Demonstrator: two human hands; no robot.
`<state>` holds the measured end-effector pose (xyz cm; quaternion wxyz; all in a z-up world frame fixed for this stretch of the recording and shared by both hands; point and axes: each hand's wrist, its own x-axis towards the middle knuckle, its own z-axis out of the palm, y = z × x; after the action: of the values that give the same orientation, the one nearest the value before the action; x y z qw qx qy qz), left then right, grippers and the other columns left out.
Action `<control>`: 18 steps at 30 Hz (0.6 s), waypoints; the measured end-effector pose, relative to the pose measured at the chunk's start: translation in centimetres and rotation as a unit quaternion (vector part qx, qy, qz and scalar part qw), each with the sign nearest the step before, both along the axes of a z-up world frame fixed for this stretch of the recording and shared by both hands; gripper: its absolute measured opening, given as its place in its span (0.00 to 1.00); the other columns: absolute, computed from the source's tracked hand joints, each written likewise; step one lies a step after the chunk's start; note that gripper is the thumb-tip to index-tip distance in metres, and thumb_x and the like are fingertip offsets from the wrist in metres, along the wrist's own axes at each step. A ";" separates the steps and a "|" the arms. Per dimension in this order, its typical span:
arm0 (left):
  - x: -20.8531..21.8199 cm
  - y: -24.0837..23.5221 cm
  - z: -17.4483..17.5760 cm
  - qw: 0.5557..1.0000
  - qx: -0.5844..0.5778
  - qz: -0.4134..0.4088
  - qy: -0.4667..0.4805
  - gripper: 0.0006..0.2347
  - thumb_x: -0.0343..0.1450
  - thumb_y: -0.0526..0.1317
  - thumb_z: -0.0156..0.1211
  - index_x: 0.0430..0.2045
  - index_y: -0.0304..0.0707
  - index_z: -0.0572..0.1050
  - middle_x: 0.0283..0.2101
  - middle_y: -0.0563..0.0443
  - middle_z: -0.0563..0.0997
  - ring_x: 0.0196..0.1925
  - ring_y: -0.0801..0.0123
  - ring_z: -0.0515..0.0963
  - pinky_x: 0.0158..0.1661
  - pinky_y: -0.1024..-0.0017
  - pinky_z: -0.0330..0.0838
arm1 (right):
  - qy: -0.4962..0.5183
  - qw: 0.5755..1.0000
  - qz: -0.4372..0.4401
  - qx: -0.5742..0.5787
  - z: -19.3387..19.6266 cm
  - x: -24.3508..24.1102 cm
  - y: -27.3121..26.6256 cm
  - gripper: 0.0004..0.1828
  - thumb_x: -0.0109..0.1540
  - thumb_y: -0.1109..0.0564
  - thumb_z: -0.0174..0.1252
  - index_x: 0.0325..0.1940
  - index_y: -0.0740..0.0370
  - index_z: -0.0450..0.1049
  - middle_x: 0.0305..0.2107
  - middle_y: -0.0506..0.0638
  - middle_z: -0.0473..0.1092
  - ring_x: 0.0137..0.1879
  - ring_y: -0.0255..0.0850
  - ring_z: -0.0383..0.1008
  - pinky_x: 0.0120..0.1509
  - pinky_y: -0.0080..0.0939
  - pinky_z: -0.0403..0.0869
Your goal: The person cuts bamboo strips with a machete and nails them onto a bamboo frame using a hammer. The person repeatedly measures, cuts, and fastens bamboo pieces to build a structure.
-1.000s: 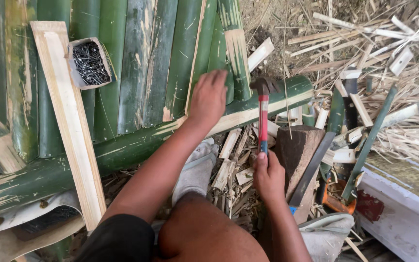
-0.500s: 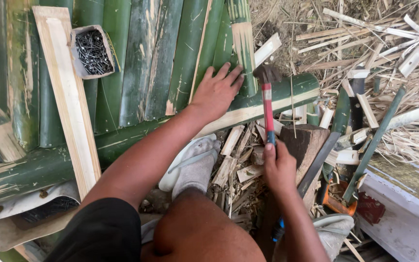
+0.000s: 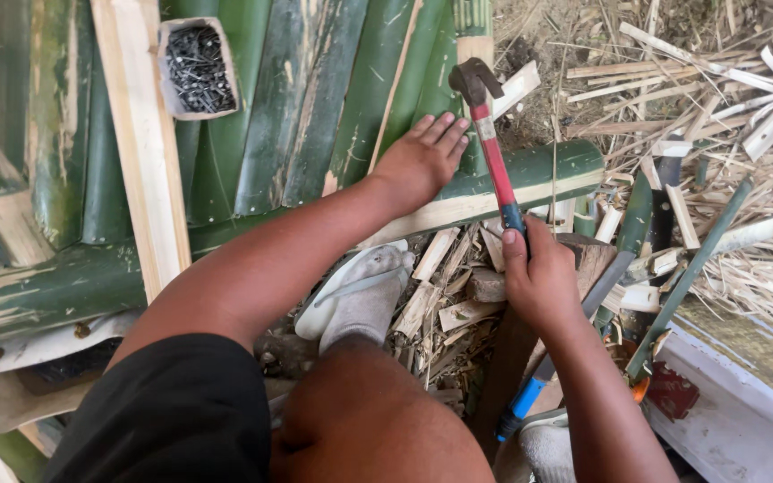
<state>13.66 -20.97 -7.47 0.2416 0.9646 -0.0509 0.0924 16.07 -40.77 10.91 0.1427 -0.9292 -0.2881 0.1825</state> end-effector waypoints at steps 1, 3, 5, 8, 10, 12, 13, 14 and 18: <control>-0.1 -0.2 -0.2 1.000 0.019 -0.008 0.014 0.20 0.74 0.36 0.46 0.61 0.24 0.70 0.71 0.33 0.64 0.73 0.45 0.63 0.70 0.53 0.53 | 0.005 1.000 0.005 -0.009 0.1 0.1 0.5 0.17 0.71 0.50 0.52 0.55 0.67 0.71 0.28 0.68 0.73 0.38 0.69 0.75 0.41 0.61 0.72; -0.3 -0.6 -0.4 0.997 0.055 -0.023 0.043 0.20 0.77 0.36 0.45 0.62 0.22 0.68 0.71 0.32 0.63 0.74 0.44 0.62 0.72 0.53 0.52 | -0.001 0.998 0.011 -0.054 0.4 0.2 1.4 0.17 0.71 0.50 0.52 0.55 0.67 0.71 0.27 0.68 0.73 0.36 0.69 0.75 0.41 0.62 0.72; 0.0 -1.0 -0.5 0.997 0.058 -0.018 0.043 0.21 0.75 0.36 0.44 0.63 0.21 0.66 0.71 0.31 0.62 0.73 0.44 0.61 0.70 0.53 0.52 | -0.006 0.997 0.006 -0.079 1.0 0.4 1.8 0.17 0.71 0.50 0.52 0.56 0.67 0.71 0.26 0.68 0.73 0.34 0.68 0.75 0.40 0.62 0.72; 0.1 -1.4 -0.4 0.999 0.030 0.004 0.039 0.22 0.74 0.36 0.43 0.63 0.21 0.65 0.72 0.31 0.61 0.74 0.43 0.60 0.71 0.52 0.50 | -0.024 0.998 0.027 -0.054 2.2 0.6 1.9 0.17 0.71 0.50 0.51 0.55 0.67 0.71 0.25 0.67 0.72 0.33 0.66 0.76 0.39 0.60 0.72; 0.0 -1.6 -0.4 0.999 0.018 0.010 0.044 0.22 0.74 0.36 0.43 0.63 0.20 0.64 0.72 0.30 0.61 0.74 0.42 0.59 0.71 0.51 0.49 | -0.061 0.995 0.085 0.000 2.9 0.7 1.8 0.17 0.72 0.50 0.51 0.55 0.68 0.71 0.26 0.66 0.72 0.34 0.66 0.76 0.39 0.59 0.73; -0.1 -1.7 -0.6 0.998 0.021 0.001 0.057 0.22 0.74 0.36 0.42 0.63 0.19 0.64 0.72 0.30 0.60 0.74 0.42 0.58 0.71 0.51 0.49 | -0.048 0.994 0.092 -0.026 3.1 0.9 1.8 0.15 0.73 0.50 0.50 0.52 0.67 0.71 0.25 0.65 0.72 0.34 0.66 0.75 0.40 0.60 0.73; -0.2 -1.6 -0.7 0.998 0.032 0.004 0.062 0.22 0.74 0.35 0.42 0.64 0.19 0.64 0.72 0.29 0.59 0.75 0.42 0.58 0.71 0.51 0.48 | -0.042 0.994 0.095 -0.039 3.0 1.0 1.9 0.15 0.73 0.50 0.49 0.50 0.66 0.71 0.25 0.65 0.72 0.34 0.66 0.75 0.40 0.60 0.72; -0.2 -1.8 -0.8 0.997 0.040 0.003 0.063 0.23 0.74 0.35 0.41 0.64 0.19 0.64 0.72 0.29 0.59 0.75 0.42 0.58 0.71 0.51 0.48 | -0.043 0.992 0.087 -0.081 3.1 1.0 1.9 0.15 0.74 0.50 0.50 0.48 0.66 0.71 0.24 0.65 0.71 0.34 0.67 0.75 0.40 0.61 0.72; -0.1 -2.0 -0.6 0.995 0.068 0.004 0.067 0.24 0.73 0.35 0.41 0.65 0.19 0.63 0.73 0.29 0.58 0.75 0.42 0.57 0.71 0.51 0.49 | -0.047 0.989 0.070 -0.119 3.3 1.5 2.1 0.16 0.74 0.48 0.50 0.44 0.65 0.70 0.24 0.67 0.71 0.34 0.70 0.73 0.39 0.65 0.70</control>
<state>13.57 -22.94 -8.11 0.1784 0.9830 -0.0364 0.0248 17.57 -38.72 14.18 0.0049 -0.9247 -0.3347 0.1811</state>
